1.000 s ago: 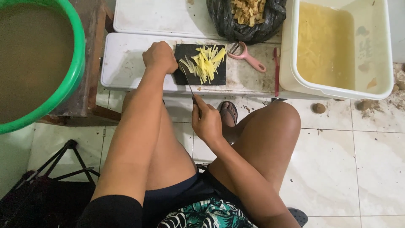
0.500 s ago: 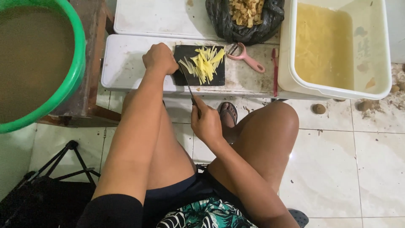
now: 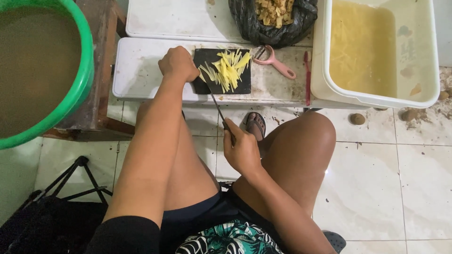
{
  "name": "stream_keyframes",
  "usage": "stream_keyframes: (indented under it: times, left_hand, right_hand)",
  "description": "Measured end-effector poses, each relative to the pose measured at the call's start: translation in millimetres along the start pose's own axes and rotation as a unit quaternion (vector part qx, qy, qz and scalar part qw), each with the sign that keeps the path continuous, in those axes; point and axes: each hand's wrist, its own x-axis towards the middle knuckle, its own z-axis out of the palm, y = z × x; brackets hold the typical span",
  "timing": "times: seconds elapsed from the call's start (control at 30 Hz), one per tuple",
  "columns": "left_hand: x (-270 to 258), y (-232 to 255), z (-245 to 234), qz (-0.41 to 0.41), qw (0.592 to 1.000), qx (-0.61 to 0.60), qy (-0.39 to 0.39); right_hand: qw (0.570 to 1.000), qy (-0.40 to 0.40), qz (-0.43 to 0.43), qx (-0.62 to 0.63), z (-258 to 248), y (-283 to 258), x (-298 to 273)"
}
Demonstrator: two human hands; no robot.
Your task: A person is julienning potatoes using a knife on a small cutting board and then placing the strips into a container of water.
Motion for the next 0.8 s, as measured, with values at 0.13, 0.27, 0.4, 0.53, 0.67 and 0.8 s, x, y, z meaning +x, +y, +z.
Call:
stream_keyframes:
  times: [0.13,0.27,0.4,0.53,0.67,0.8]
  left_hand:
    - [-1.4,1.1,-2.4,-0.006,1.0,0.004,-0.006]
    - [-1.0,-1.0,0.1,0.013,1.0,-0.001,0.005]
    - [-0.9,4.1,-3.5,-0.003,1.0,0.025,-0.015]
    - [10.3,-4.5,3.1,0.021,0.998,0.034,0.045]
    - [22.4,-10.7,10.9,0.047,0.99,-0.056,0.122]
    - [23.9,-13.2,15.2,0.08,0.979,-0.097,0.16]
  right_hand:
    - [1.0,0.001,0.001,0.016,-6.8,3.3,-2.2]
    - [1.0,-0.001,-0.005,0.016,-11.7,4.1,-5.0]
    - [0.999,0.022,-0.012,0.02,-17.0,7.2,-2.4]
    - [0.999,0.032,-0.02,0.037,-15.4,6.9,9.1]
    - [0.998,0.008,-0.009,0.059,-1.1,8.4,23.5]
    - [0.996,-0.017,0.063,0.066,12.8,5.3,35.6]
